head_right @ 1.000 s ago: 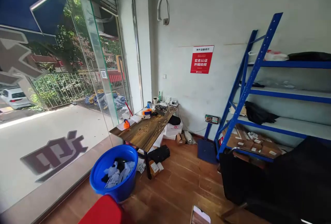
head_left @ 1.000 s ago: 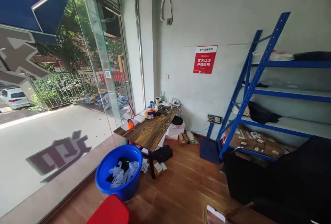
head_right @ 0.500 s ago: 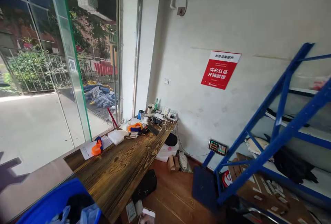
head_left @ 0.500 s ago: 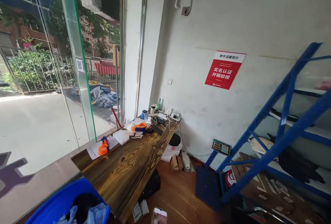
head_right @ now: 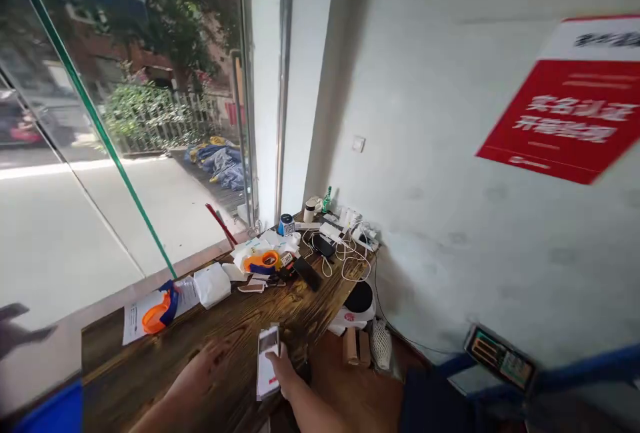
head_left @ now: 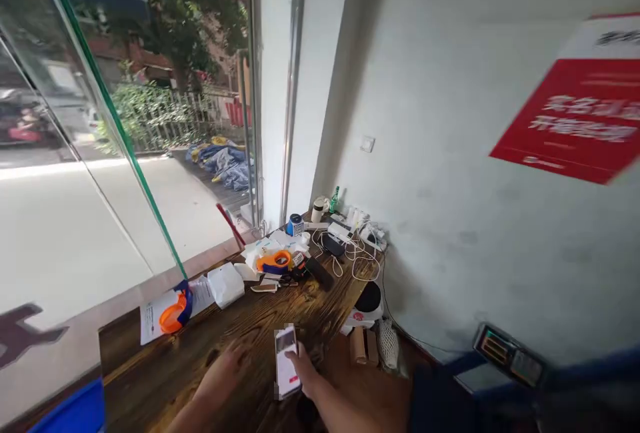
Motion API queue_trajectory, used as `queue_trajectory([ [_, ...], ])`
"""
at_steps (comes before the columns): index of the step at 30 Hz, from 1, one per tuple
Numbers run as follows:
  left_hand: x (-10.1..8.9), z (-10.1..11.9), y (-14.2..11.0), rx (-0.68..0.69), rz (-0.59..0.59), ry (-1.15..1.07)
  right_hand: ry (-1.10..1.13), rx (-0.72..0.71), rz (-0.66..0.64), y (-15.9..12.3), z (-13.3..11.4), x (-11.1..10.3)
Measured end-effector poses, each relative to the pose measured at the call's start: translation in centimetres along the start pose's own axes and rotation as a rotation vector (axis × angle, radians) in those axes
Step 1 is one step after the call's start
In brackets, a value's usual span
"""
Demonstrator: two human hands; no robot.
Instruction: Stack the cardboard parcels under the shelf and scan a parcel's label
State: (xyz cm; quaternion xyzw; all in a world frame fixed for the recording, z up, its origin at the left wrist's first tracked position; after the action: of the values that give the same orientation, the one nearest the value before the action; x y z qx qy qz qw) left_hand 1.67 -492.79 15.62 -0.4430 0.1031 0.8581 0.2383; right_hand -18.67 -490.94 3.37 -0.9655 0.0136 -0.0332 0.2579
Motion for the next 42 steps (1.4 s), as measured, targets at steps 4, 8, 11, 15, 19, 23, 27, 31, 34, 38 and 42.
queue_trajectory([
  [4, -0.2, 3.8, 13.3, -0.094, 0.063, 0.014, -0.284, 0.025, -0.131, 9.9, -4.1, -4.1],
  [8, 0.4, 4.2, 27.2, -0.213, 0.087, 0.041, -0.506, -0.139, -0.122, 18.0, -11.7, -10.2],
  [11, 2.2, 3.1, 36.5, -0.287, 0.07, 0.081, -0.569, -0.328, -0.017, 24.2, -18.4, -14.8],
  [15, 4.8, 0.9, 44.9, -0.358, 0.026, 0.126, -0.658, -0.511, -0.088, 31.4, -23.9, -16.1],
  [19, 6.3, -1.0, 48.2, -0.404, 0.004, 0.158, -0.769, -0.574, -0.224, 35.0, -24.9, -14.6],
  [23, 6.8, -1.6, 49.0, -0.435, 0.002, 0.168, -0.831, -0.579, -0.227, 35.6, -24.9, -14.5],
  [27, 6.9, -1.7, 49.5, -0.439, 0.015, 0.154, -0.84, -0.582, -0.206, 35.5, -25.2, -15.1],
  [31, 7.2, -2.0, 49.9, -0.43, 0.035, 0.141, -0.812, -0.599, -0.21, 35.7, -25.4, -15.4],
  [34, 7.4, -2.2, 50.0, -0.428, 0.042, 0.132, -0.794, -0.608, -0.213, 36.0, -25.5, -15.6],
  [38, 7.1, -2.1, 50.0, -0.428, 0.044, 0.12, -0.782, -0.62, -0.22, 36.2, -25.6, -15.7],
  [42, 6.6, -1.9, 49.9, -0.423, 0.044, 0.107, -0.785, -0.627, -0.227, 35.4, -25.0, -15.4],
])
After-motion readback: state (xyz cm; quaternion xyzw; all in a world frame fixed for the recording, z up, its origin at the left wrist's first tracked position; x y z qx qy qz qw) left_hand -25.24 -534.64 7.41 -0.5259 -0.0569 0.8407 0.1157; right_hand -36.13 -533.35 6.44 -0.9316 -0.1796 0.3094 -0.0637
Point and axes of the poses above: each hand's wrist, its own y-axis towards the middle knuckle, its own x-axis out of the palm, z = x × y, the point moved 9 cm from there along y, towards the middle knuckle, and after that the axes turned 8 degrees about x, right-handed, at the moved point
